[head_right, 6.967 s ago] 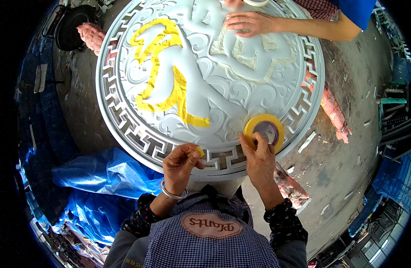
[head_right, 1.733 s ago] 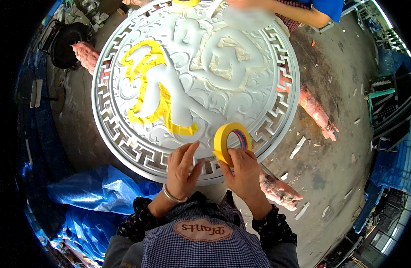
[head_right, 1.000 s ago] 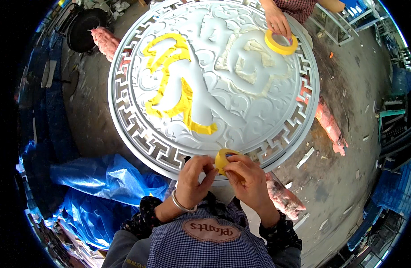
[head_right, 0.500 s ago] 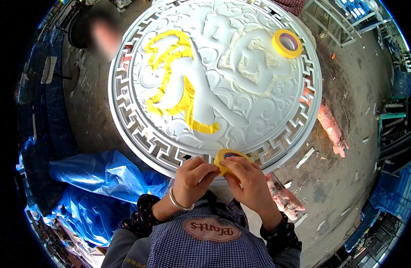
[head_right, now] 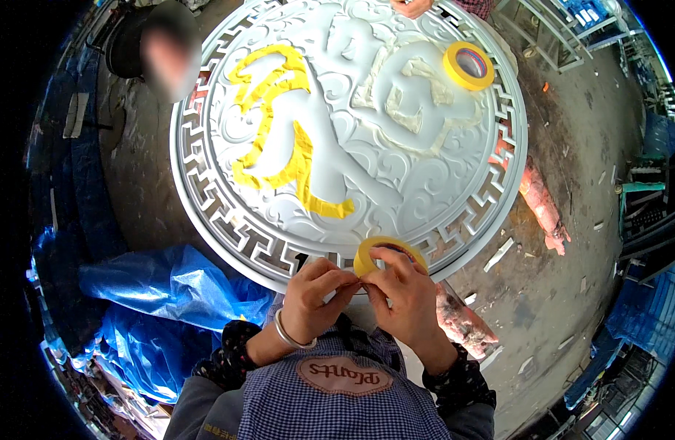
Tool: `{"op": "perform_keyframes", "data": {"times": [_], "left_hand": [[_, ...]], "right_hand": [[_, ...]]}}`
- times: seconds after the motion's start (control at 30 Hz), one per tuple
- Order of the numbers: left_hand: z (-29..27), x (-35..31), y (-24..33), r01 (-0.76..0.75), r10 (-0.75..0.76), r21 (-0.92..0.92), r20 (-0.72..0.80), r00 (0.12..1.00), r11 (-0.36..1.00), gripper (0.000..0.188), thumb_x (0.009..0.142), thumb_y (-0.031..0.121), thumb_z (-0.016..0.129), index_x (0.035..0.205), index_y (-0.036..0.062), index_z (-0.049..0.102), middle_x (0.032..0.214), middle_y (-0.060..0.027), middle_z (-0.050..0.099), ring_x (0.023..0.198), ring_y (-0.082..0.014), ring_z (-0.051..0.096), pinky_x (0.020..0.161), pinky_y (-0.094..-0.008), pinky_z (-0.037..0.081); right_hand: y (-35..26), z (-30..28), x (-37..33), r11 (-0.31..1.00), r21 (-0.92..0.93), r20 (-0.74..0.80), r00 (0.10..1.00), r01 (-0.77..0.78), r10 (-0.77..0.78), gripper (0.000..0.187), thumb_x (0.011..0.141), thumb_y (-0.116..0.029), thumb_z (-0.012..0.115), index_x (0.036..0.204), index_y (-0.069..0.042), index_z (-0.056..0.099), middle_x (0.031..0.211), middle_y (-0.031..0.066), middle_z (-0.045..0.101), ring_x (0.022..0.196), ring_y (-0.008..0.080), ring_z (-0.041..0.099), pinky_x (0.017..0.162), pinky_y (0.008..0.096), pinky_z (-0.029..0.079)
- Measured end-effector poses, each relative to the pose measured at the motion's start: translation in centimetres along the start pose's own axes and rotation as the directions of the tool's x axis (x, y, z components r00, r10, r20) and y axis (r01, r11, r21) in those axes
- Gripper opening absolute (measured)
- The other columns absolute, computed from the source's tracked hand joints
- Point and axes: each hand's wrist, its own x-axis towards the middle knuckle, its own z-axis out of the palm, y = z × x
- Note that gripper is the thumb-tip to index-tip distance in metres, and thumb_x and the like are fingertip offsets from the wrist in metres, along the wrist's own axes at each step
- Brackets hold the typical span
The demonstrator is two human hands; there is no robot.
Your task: The person applies yellow masking tape to a large white decorative circular panel, carefully following the contours of a raised design. Another person works on the same panel in the background.
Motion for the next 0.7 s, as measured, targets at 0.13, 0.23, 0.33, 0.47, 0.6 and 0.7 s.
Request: {"op": "perform_keyframes", "data": {"times": [0.13, 0.23, 0.33, 0.47, 0.6, 0.7], "left_hand": [[0.0, 0.1, 0.0, 0.1, -0.097, -0.142, 0.026, 0.995, 0.985, 0.015, 0.085, 0.001, 0.08, 0.099, 0.0025, 0.072, 0.084, -0.0089, 0.065, 0.072, -0.0216, 0.065, 0.065, -0.0311, 0.05], [0.0, 0.4, 0.4, 0.186, -0.179, -0.279, 0.052, 0.983, 0.942, 0.011, 0.09, 0.002, 0.077, 0.1, 0.0004, 0.071, 0.086, -0.0073, 0.066, 0.073, -0.0172, 0.065, 0.068, -0.0271, 0.05], [0.9, -0.3, -0.5, 0.405, -0.425, -0.573, 0.108, 0.899, 0.712, 0.009, 0.096, 0.002, 0.072, 0.104, -0.0007, 0.069, 0.089, -0.0034, 0.066, 0.077, -0.0118, 0.063, 0.07, -0.0263, 0.051], [0.8, -0.1, -3.0, 0.417, -0.572, -0.774, 0.088, 0.816, 0.476, 0.013, 0.103, 0.007, 0.069, 0.112, -0.0023, 0.068, 0.093, -0.0006, 0.068, 0.083, -0.0066, 0.063, 0.076, -0.0213, 0.052], [1.7, -0.6, -4.1, 0.386, -0.57, -0.798, 0.066, 0.819, 0.462, 0.017, 0.102, 0.006, 0.069, 0.118, -0.0024, 0.069, 0.095, -0.0024, 0.07, 0.082, -0.008, 0.065, 0.074, -0.0218, 0.056], [2.1, -0.5, -4.1, 0.403, -0.552, -0.8, 0.109, 0.827, 0.445, 0.02, 0.102, 0.004, 0.069, 0.121, -0.0034, 0.068, 0.096, -0.0036, 0.07, 0.077, -0.0089, 0.067, 0.069, -0.0232, 0.058]], "right_hand": [[0.5, 0.9, -0.2, 0.994, -0.067, -0.077, 0.993, 0.09, -0.095, 0.025, 0.077, 0.0, 0.076, 0.098, -0.011, 0.073, 0.123, 0.0095, 0.069, 0.091, 0.0273, 0.072, 0.079, 0.0387, 0.052], [0.6, 1.5, -0.4, 0.978, -0.149, -0.165, 0.972, 0.146, -0.17, 0.028, 0.074, -0.001, 0.075, 0.1, -0.011, 0.074, 0.121, 0.0101, 0.069, 0.088, 0.0255, 0.071, 0.078, 0.0374, 0.051], [0.9, 2.1, -0.9, 0.969, -0.172, -0.234, 0.948, 0.178, -0.216, 0.024, 0.077, -0.001, 0.075, 0.1, -0.009, 0.075, 0.119, 0.0094, 0.069, 0.086, 0.0231, 0.07, 0.079, 0.0368, 0.05], [3.1, 2.2, -0.9, 0.939, -0.298, -0.35, 0.895, 0.174, -0.277, 0.02, 0.084, -0.001, 0.076, 0.103, -0.009, 0.076, 0.121, 0.01, 0.067, 0.091, 0.0235, 0.07, 0.08, 0.0378, 0.049], [8.8, 2.3, -0.3, 0.879, -0.477, -0.255, 0.952, 0.027, -0.167, 0.032, 0.087, -0.001, 0.069, 0.117, -0.01, 0.076, 0.134, 0.0127, 0.06, 0.109, 0.0289, 0.066, 0.089, 0.0417, 0.051], [10.4, 2.8, -0.3, 0.88, -0.474, -0.173, 0.984, -0.039, -0.05, 0.042, 0.087, -0.003, 0.069, 0.128, -0.01, 0.073, 0.142, 0.0148, 0.055, 0.115, 0.032, 0.063, 0.096, 0.0457, 0.05]]}}
